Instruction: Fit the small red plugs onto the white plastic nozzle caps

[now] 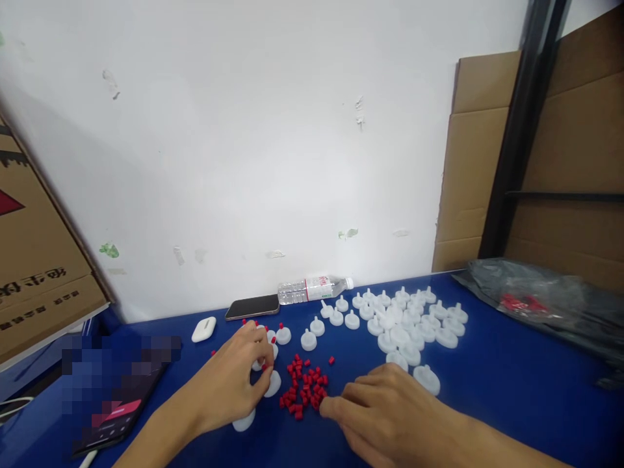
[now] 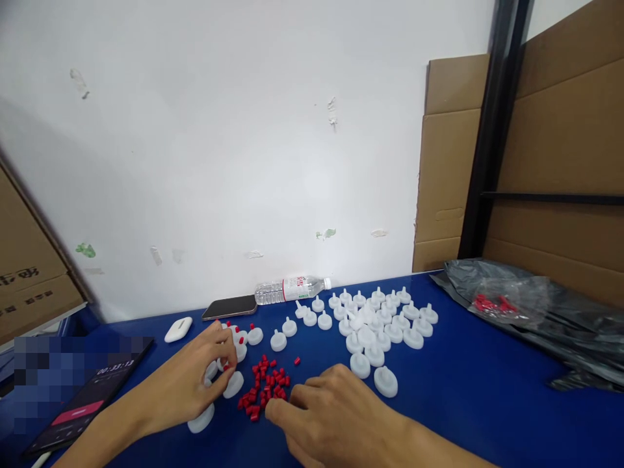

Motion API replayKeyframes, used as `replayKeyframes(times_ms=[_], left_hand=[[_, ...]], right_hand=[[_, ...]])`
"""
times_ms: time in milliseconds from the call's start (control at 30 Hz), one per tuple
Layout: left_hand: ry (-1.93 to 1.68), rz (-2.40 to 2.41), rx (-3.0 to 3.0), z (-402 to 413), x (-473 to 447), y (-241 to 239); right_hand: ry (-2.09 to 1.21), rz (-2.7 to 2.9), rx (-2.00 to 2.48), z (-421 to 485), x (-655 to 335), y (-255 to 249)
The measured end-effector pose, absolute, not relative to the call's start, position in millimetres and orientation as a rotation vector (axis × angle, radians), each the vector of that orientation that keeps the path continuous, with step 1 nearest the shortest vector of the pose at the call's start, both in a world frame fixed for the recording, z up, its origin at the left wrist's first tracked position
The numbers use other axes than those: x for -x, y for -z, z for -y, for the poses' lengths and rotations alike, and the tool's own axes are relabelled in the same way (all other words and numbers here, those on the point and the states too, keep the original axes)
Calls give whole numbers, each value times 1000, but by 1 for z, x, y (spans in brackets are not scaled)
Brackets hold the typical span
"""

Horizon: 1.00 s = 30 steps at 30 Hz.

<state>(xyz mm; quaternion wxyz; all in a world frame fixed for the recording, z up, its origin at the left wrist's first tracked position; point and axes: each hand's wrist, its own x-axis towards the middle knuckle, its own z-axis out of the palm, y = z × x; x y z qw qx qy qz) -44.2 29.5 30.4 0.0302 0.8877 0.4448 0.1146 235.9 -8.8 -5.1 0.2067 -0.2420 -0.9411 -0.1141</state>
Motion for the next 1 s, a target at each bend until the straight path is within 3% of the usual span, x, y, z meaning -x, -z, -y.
replayKeyframes(times_ms=[267, 1000], left_hand=[[-560, -1376, -2840, -34, 47, -31], [-519, -1311, -2876, -35, 42, -24]], right_hand=[[304, 2671, 715, 12, -236, 5], [278, 2697, 732, 11, -235, 4]])
